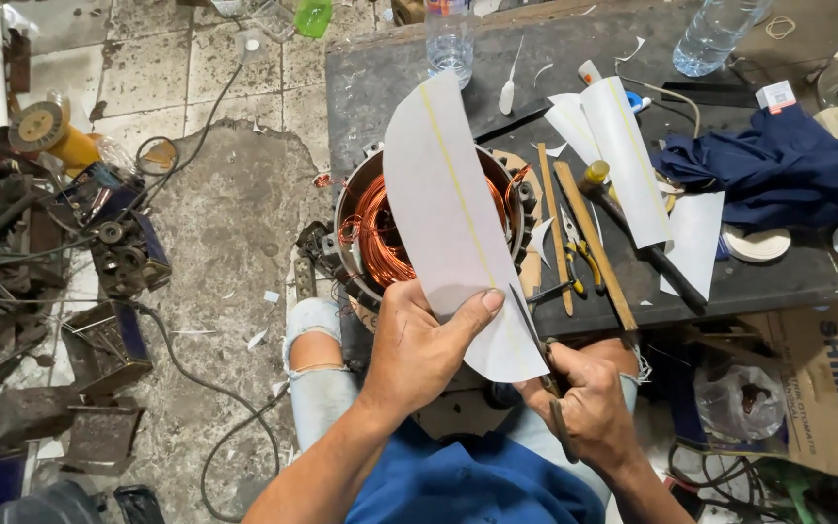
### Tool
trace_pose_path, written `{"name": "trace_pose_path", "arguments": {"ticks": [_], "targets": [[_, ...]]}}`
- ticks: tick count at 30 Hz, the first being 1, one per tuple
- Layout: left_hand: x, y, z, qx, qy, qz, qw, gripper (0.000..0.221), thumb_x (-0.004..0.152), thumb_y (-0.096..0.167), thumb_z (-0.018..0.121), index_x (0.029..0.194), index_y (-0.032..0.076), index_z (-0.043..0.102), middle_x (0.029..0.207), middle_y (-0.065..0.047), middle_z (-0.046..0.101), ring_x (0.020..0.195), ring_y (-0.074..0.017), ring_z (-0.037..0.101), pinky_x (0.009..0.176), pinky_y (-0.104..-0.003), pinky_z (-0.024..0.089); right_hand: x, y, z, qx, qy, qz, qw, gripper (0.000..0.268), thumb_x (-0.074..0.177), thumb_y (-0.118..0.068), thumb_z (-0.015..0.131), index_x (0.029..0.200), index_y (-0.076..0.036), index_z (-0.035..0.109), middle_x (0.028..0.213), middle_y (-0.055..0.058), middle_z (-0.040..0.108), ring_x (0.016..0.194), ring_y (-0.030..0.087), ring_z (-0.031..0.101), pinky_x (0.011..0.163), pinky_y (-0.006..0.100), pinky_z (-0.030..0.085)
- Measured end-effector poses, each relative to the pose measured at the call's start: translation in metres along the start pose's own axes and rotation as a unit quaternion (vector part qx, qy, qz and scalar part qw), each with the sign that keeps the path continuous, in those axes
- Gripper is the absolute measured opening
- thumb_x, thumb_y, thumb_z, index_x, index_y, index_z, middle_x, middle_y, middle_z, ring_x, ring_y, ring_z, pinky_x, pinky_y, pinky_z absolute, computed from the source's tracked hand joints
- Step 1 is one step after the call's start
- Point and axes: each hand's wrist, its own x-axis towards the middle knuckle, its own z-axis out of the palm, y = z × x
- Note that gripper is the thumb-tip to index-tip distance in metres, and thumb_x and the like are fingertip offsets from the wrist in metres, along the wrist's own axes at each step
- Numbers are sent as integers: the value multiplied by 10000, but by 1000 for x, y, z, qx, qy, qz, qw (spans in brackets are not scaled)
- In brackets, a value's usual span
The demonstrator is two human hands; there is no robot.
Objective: Securing and insulating motor coils using pliers, scissors, and insulation paper.
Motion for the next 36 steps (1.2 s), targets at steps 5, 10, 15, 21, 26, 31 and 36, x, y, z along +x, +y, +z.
{"name": "trace_pose_path", "arguments": {"ticks": [5,10,15,21,26,31,36], "targets": [[-2,2,3,1,7,-18,1000,271,842,234,750,975,10,825,940,-56,839,818,-122,772,694,-263,632,4,-6,0,-13,19,-25,999,441,867,-277,768,614,-96,456,536,-33,431,504,88,361,439,283,320],[-5,2,3,22,2,-23,1000,261,859,269,753,879,21,833,810,1,801,710,-74,688,609,-264,569,2,-3,2,0,24,-29,999,433,859,-309,733,624,-103,433,555,-28,408,521,94,368,453,298,307],[-10,-3,8,25,3,-28,999,230,847,255,762,861,35,827,808,9,779,726,-79,669,609,-272,554,5,-5,2,-20,29,-39,999,403,889,-328,664,646,-109,430,576,-27,407,549,92,387,476,308,313],[-10,1,9,13,-8,-53,998,248,845,242,760,921,16,829,841,-6,805,727,-74,690,601,-262,573,5,-10,-3,-8,18,-63,998,466,881,-493,567,645,-106,460,580,-23,458,525,95,428,460,313,325],[-4,23,0,78,-18,-76,994,259,846,295,753,817,48,825,761,14,789,657,-61,677,539,-249,548,3,-4,-7,-26,-1,-100,995,770,808,-863,392,644,-111,433,586,-25,415,508,103,382,450,295,305],[1,20,-1,75,28,5,997,222,866,234,738,845,31,824,836,-4,820,711,-58,699,566,-248,597,1,-4,-7,21,-26,-47,998,759,775,-826,501,664,-77,552,608,-30,483,555,92,438,475,292,338],[-3,7,1,40,1,55,998,355,930,260,726,644,95,598,638,69,592,581,-47,517,469,-249,410,1,-1,-4,42,-27,-3,999,765,786,-822,474,669,-73,571,590,-19,515,535,98,443,475,302,332]]}}
